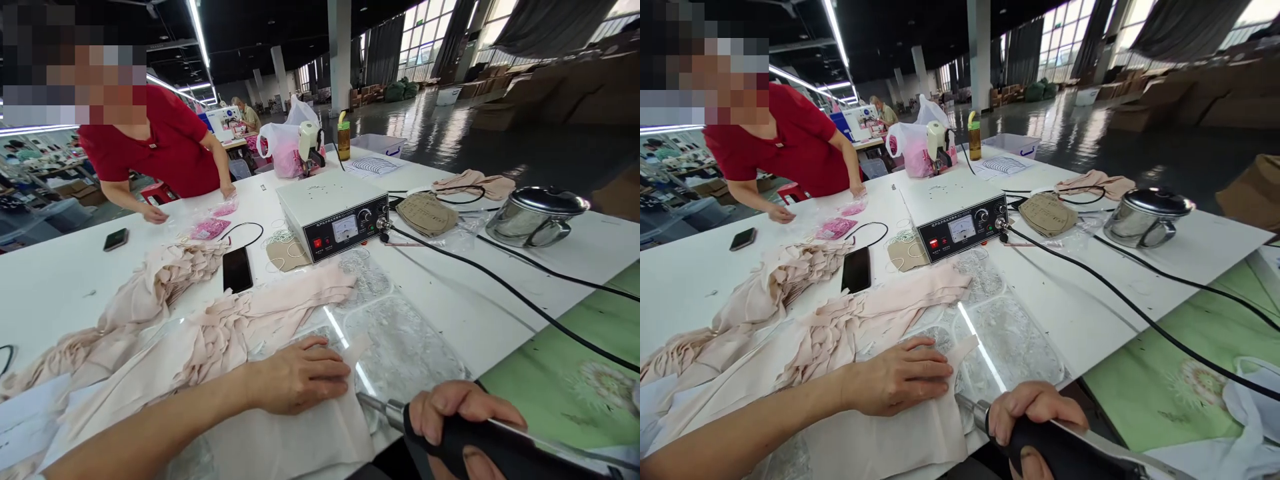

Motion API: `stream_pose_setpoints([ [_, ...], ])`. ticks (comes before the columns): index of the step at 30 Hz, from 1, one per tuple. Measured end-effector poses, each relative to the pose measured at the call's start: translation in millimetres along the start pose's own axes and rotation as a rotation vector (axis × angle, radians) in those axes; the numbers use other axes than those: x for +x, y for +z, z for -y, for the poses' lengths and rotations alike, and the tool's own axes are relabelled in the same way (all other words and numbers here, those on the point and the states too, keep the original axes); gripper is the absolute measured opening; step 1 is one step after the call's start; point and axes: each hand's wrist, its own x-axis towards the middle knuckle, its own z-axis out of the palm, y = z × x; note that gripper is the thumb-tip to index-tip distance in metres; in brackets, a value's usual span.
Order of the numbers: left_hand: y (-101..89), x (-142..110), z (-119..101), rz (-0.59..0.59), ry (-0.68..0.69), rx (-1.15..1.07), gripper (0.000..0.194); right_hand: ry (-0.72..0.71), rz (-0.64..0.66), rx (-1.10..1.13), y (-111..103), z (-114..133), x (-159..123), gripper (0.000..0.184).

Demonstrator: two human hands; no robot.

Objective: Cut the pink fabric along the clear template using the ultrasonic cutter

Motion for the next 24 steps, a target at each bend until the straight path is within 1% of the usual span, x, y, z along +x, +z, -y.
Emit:
stream_pose_setpoints([
  [3, 0.9, 2, -1, -0.012, 0.018, 0.031, 0.025, -0.063, -0.058, -0.003, 1, -6, 12, 0.008],
  [6, 0.6, 3, -2, -0.027, 0.018, 0.071, 0.024, -0.115, -0.07, 0.02, 0, -20, 22, 0.009],
  [9, -1.4, 3, -2, -0.038, 0.035, 0.089, 0.024, -0.145, -0.06, 0.026, -2, -35, 27, 0.01],
  [12, -3.9, 3, -1, -0.024, 0.055, 0.075, 0.024, -0.159, -0.041, 0.028, -4, -43, 27, 0.011],
  [18, -7.2, 5, 5, 0.004, 0.052, 0.001, 0.025, -0.153, -0.063, 0.07, -5, -45, 29, 0.01],
  [24, -8.4, 10, 5, -0.002, 0.062, -0.032, 0.024, -0.151, -0.075, 0.071, -3, -46, 33, 0.01],
])
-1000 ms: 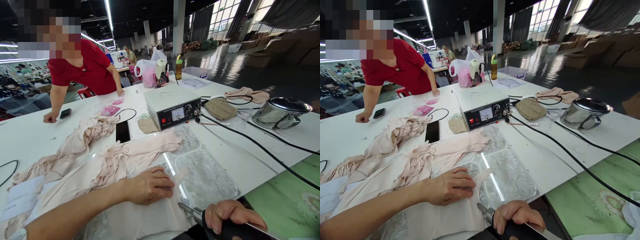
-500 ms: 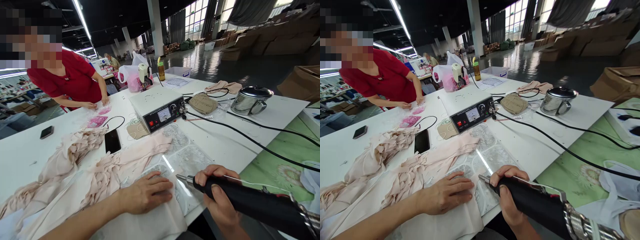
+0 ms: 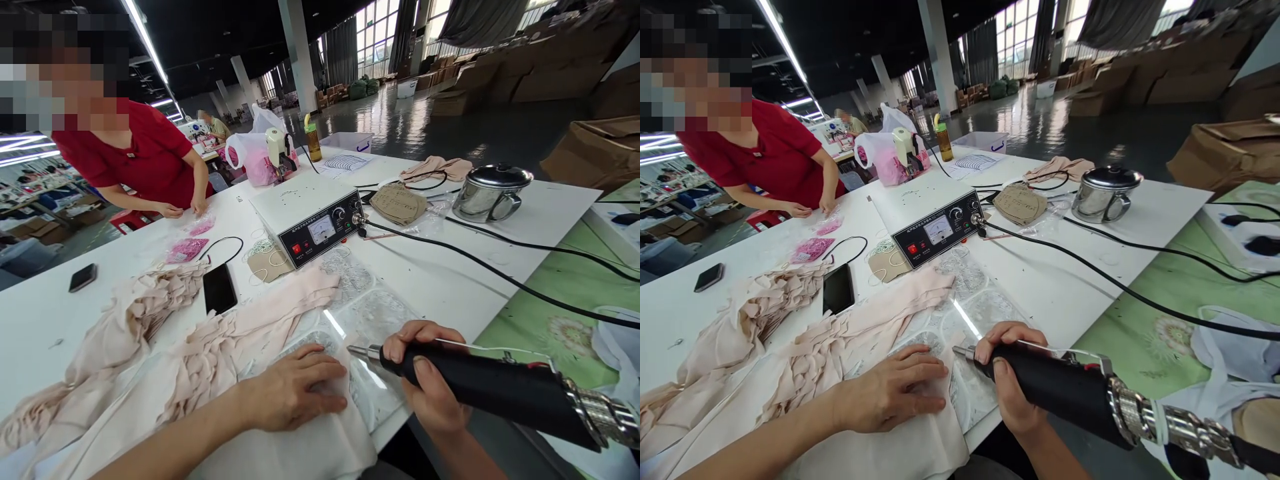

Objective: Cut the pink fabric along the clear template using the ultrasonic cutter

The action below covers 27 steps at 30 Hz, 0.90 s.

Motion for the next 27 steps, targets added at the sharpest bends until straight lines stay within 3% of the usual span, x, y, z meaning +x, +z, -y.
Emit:
stream_pose_setpoints([
  [9, 0.2, 7, 8, -0.055, -0.024, -0.013, 0.02, -0.006, -0.015, 0.013, 2, -5, 2, 0.009],
  [14, -0.9, 8, 8, -0.026, 0.023, 0.002, 0.022, -0.007, -0.028, 0.005, 3, -4, 2, 0.009],
  [27, -0.8, 6, 12, 0.028, -0.015, -0.045, 0.028, -0.007, -0.033, 0.006, 2, -5, 3, 0.009],
])
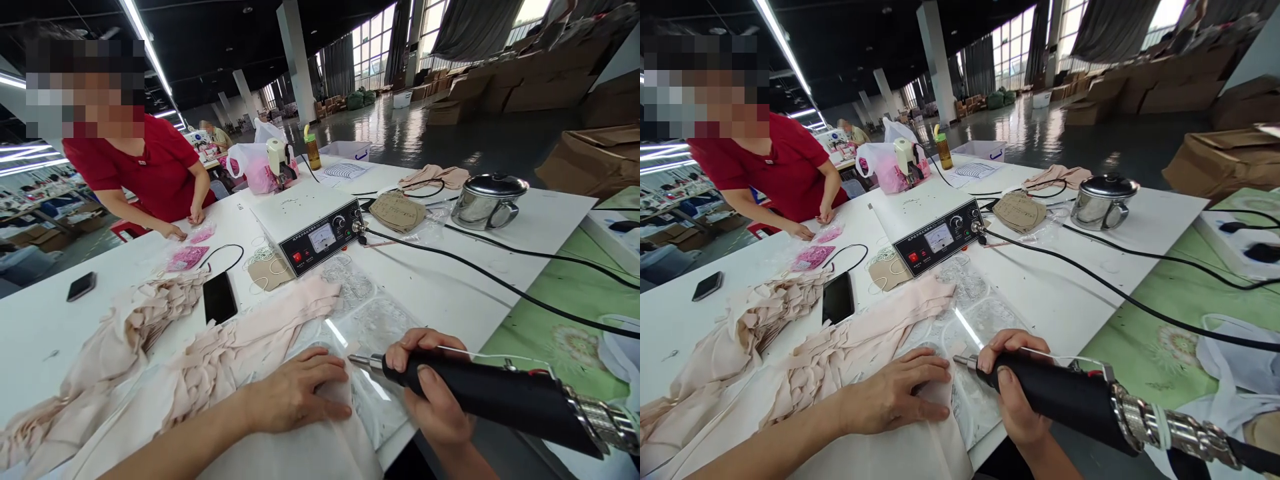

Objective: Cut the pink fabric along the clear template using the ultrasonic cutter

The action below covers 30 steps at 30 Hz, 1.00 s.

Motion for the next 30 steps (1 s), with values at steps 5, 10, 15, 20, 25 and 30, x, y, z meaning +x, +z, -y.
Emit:
stream_pose_setpoints([
  [5, -1.0, 1, 2, 0.017, 0.031, 0.019, 0.028, 0.004, -0.003, -0.01, -1, -2, 1, 0.009],
  [10, 3.6, -1, 5, -0.001, 0.07, 0.063, 0.022, -0.009, -0.02, -0.019, 2, -1, 2, 0.009],
  [15, 7.5, -2, 5, 0.0, 0.082, 0.066, 0.022, 0.003, -0.044, -0.029, 5, 2, 1, 0.011],
  [20, 12.3, -4, 6, 0.016, 0.079, 0.065, 0.021, 0.033, -0.077, -0.066, 3, 7, 2, 0.011],
  [25, 15.3, -5, 7, -0.003, 0.109, 0.071, 0.025, 0.046, -0.087, -0.083, 3, 8, 5, 0.014],
  [30, 17.8, -5, 7, 0.005, 0.111, 0.062, 0.029, 0.066, -0.134, -0.11, 3, 7, 7, 0.013],
])
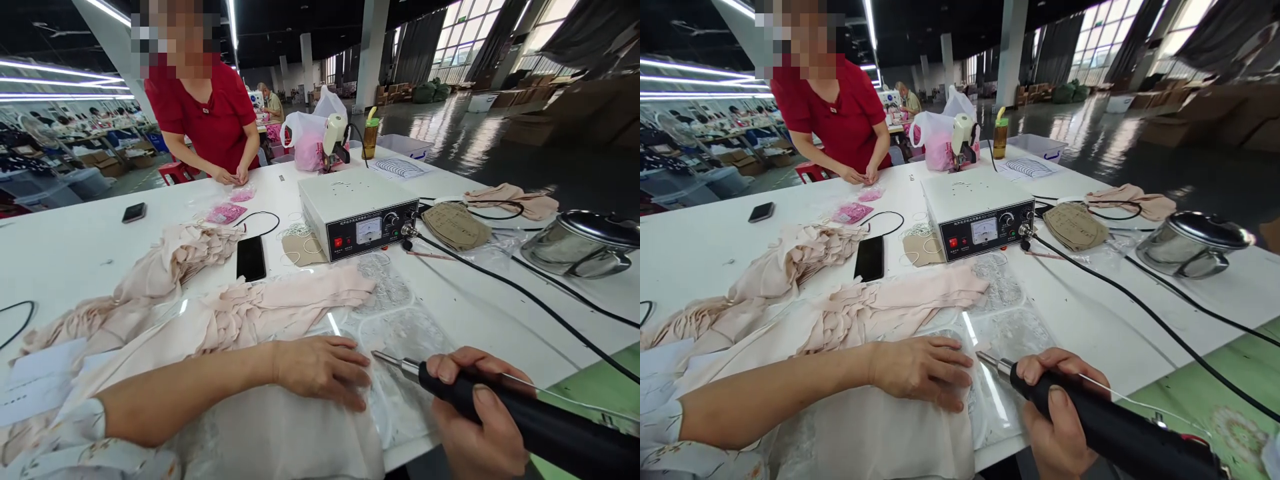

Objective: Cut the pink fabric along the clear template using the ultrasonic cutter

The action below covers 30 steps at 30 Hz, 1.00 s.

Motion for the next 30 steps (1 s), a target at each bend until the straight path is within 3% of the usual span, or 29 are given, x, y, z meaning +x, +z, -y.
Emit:
stream_pose_setpoints([
  [10, 4.8, -1, 3, 0.013, -0.011, -0.047, 0.027, 0.031, -0.016, -0.013, -3, -2, 1, 0.013],
  [14, 6.1, 0, 3, -0.062, 0.021, -0.058, 0.028, 0.023, -0.012, -0.043, 2, 4, 0, 0.014],
  [19, 6.5, 2, 3, -0.069, -0.042, -0.12, 0.024, 0.091, -0.099, -0.082, 3, 17, -4, 0.014],
  [25, 6.2, 2, 2, -0.061, -0.035, -0.15, 0.027, 0.123, 0.057, -0.119, -15, 21, -8, 0.005],
  [30, 6.8, 1, 2, -0.069, -0.137, -0.292, 0.023, 0.119, 0.077, -0.128, -15, 20, -9, 0.004],
])
